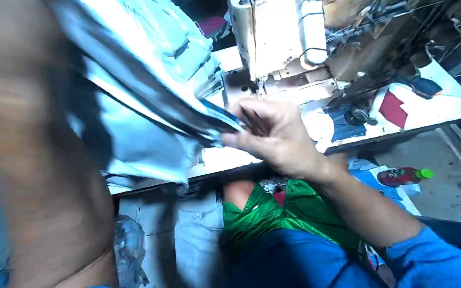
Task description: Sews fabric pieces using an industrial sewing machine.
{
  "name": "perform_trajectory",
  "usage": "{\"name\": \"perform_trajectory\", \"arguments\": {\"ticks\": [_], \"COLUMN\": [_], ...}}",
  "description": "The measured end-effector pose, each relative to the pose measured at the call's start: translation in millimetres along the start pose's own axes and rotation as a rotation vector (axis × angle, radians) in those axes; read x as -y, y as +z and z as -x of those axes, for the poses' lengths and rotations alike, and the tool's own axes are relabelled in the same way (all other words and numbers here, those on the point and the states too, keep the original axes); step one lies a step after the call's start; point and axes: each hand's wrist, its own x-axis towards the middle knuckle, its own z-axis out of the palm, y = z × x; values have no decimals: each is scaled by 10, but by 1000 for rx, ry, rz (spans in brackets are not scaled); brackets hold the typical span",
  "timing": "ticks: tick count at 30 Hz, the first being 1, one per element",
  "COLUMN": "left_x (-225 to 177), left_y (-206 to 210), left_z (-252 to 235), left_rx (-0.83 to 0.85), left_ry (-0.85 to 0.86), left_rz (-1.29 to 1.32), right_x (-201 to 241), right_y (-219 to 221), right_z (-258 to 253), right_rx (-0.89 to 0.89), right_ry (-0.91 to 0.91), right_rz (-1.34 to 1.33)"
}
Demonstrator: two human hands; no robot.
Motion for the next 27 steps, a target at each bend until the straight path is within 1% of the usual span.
{"name": "perform_trajectory", "arguments": {"ticks": [1,2,3,4,6,7,9,11,12,14,16,18,20,23,25,27], "left_x": [-340,-594,-695,-706,-661,-673,-759,-870,-918,-995,-1060,-1120,-1149,-1109,-1073,-1095], "left_y": [15,48,188,412,826,933,1002,977,950,899,865,851,835,815,823,899], "left_z": [176,326,435,536,713,764,798,778,754,690,641,626,620,664,718,788], "left_rx": [48,165,306,416,559,587,583,543,529,509,501,489,457,396,344,259], "left_ry": [90,213,333,401,432,424,419,429,436,446,466,478,480,423,343,252], "left_rz": [144,314,447,564,774,822,811,752,743,765,776,751,717,692,669,686], "right_x": [-250,-495,-716,-905,-1141,-1184,-1180,-1142,-1116,-1064,-1078,-1210,-1333,-1333,-1265,-1175], "right_y": [-99,-183,-254,-309,-372,-383,-378,-337,-307,-227,-166,-178,-219,-294,-349,-409], "right_z": [270,520,735,907,1083,1094,1045,984,939,811,677,598,574,616,662,706], "right_rx": [-38,-100,-168,-228,-299,-318,-323,-306,-304,-303,-265,-226,-228,-243,-256,-283], "right_ry": [148,293,428,530,626,628,560,366,267,131,106,99,69,29,109,253], "right_rz": [-56,-105,-126,-114,-6,91,401,756,880,989,996,989,991,902,743,491]}}
